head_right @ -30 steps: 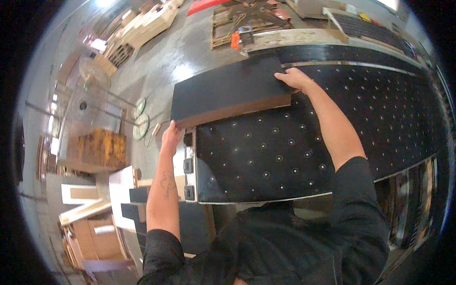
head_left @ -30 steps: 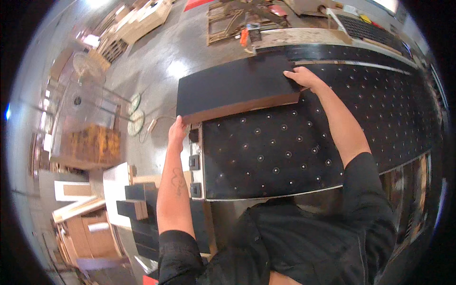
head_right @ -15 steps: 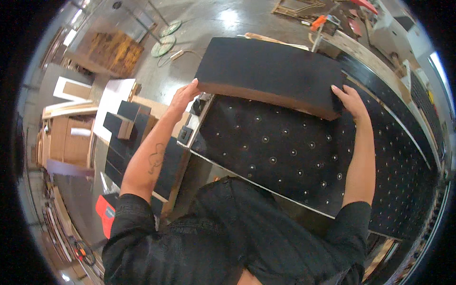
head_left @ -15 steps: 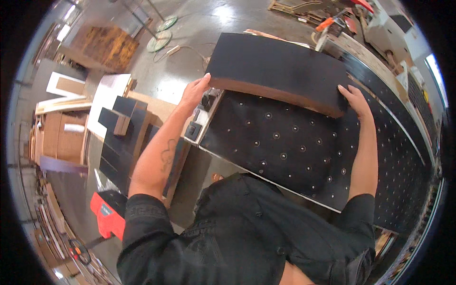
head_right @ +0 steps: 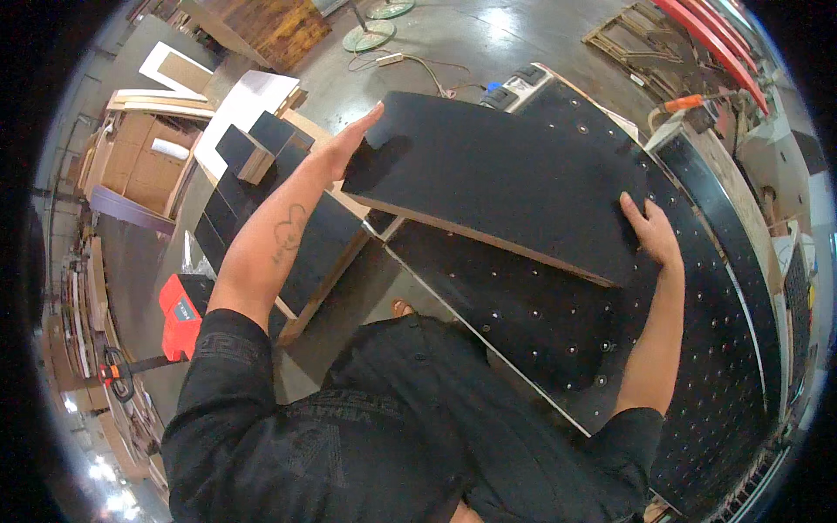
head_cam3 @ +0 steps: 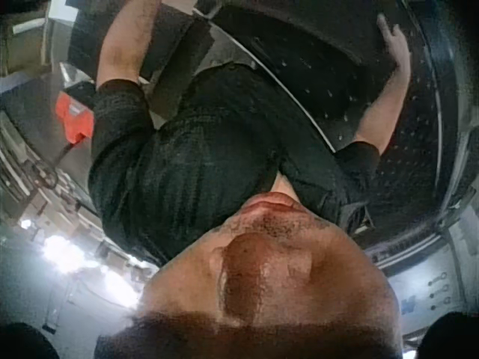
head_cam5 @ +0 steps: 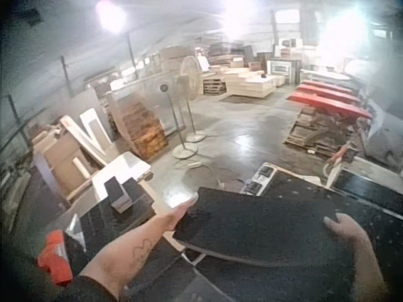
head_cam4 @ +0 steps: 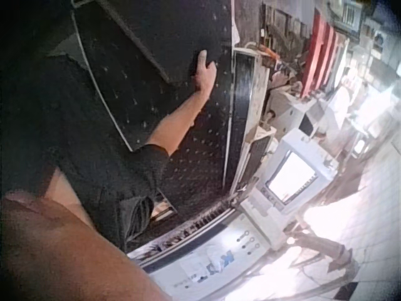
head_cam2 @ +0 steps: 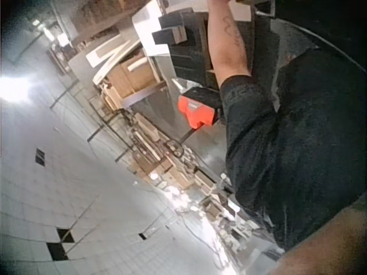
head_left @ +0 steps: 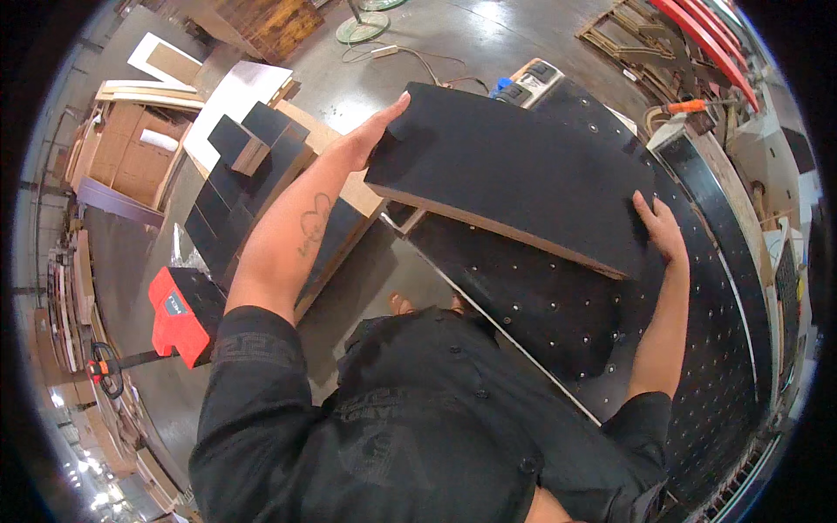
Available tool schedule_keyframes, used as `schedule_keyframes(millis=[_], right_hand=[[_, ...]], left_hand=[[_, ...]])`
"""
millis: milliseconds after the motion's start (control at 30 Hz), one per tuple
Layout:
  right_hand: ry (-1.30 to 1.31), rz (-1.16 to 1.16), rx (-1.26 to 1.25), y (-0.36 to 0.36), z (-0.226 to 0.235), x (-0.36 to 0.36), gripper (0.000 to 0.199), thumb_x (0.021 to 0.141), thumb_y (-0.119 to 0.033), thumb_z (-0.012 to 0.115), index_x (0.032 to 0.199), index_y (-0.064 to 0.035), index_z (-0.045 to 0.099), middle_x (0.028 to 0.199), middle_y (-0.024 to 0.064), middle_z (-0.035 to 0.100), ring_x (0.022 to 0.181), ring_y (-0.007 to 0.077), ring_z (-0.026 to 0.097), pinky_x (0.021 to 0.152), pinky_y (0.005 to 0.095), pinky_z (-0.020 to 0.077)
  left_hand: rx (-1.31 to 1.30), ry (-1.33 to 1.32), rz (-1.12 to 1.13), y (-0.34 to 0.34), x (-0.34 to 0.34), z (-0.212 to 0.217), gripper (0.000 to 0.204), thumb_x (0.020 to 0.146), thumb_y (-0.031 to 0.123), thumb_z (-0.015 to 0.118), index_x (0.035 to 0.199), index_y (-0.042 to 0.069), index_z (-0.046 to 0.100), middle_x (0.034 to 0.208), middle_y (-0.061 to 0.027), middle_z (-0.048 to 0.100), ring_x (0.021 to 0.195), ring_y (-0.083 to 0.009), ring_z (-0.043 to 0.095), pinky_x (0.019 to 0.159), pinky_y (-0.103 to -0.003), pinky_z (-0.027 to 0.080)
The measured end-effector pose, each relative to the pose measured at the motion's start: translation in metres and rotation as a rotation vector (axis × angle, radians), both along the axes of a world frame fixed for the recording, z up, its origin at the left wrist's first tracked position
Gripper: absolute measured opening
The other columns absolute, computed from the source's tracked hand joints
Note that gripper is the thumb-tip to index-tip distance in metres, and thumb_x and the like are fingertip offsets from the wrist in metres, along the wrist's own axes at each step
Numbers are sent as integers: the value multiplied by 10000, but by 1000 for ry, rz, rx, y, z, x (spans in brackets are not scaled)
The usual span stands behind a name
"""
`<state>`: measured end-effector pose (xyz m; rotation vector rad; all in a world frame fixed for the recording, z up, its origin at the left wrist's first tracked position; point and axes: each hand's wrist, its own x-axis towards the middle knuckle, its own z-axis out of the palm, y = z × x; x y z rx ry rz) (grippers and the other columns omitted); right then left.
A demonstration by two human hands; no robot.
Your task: The person aligns and stacks black rectangular panels on a perforated workbench, then uses a screwdriver to insert small fasteners into holes on the panels. They repeatedly lift, flip, and reposition the panels, and briefly review a document handed by another person.
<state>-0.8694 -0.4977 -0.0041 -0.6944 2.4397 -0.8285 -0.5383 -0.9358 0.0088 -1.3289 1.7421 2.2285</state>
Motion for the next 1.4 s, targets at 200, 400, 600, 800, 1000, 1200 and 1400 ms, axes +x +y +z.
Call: schedule_keyframes(millis=[200,400,600,800,1000,1200,1400], right_hand=[[-172,1,-28,-51,7,65,644,981,-634,640,1155,-16,692,956,50,681,835,144,629,677,295,474],[-363,-161,-17,-92,2,123,745,1017,-681,539,1325,-11,648,1194,26,674,1068,167,622,877,350,504],[-536,-303,-242,-145,-18,168,1008,986,-746,524,1661,-34,293,1691,117,334,1520,300,347,1246,426,259],[-472,-434,-181,-157,0,188,961,983,-712,567,1631,-34,357,1649,124,402,1481,328,401,1227,436,303],[-581,-449,-275,-199,24,200,843,992,-622,636,1576,-40,460,1572,108,502,1386,316,510,1149,420,415],[-544,-351,-152,-306,27,215,806,999,-589,648,1561,-35,481,1522,111,558,1339,292,567,1132,383,437],[-807,-54,-177,-460,-18,229,781,1004,-576,651,1537,-26,494,1463,123,601,1268,275,620,1082,393,491]], left_hand=[[12,-57,88,-30,58,21,912,929,741,621,1556,93,486,1441,-202,598,1185,-289,669,1037,-427,532],[44,12,-21,-103,132,-19,773,962,666,633,1377,14,658,1246,-189,722,1031,-296,730,975,-424,572],[-46,94,-64,-159,156,-60,744,907,675,698,1226,6,756,1185,-149,758,1015,-274,735,954,-406,557],[-167,131,-93,-186,148,-96,717,935,628,678,1274,-2,723,1344,-221,695,1238,-364,658,1054,-450,494],[-164,131,-72,-200,156,-138,724,942,618,670,1293,-14,713,1354,-245,682,1234,-358,663,1060,-451,492],[238,177,128,-241,226,-177,727,917,598,714,1238,-54,740,1231,-200,734,1111,-320,708,979,-451,537],[432,322,447,-269,366,-199,742,965,570,704,1419,-9,611,1288,-196,706,1119,-284,699,950,-426,559]])
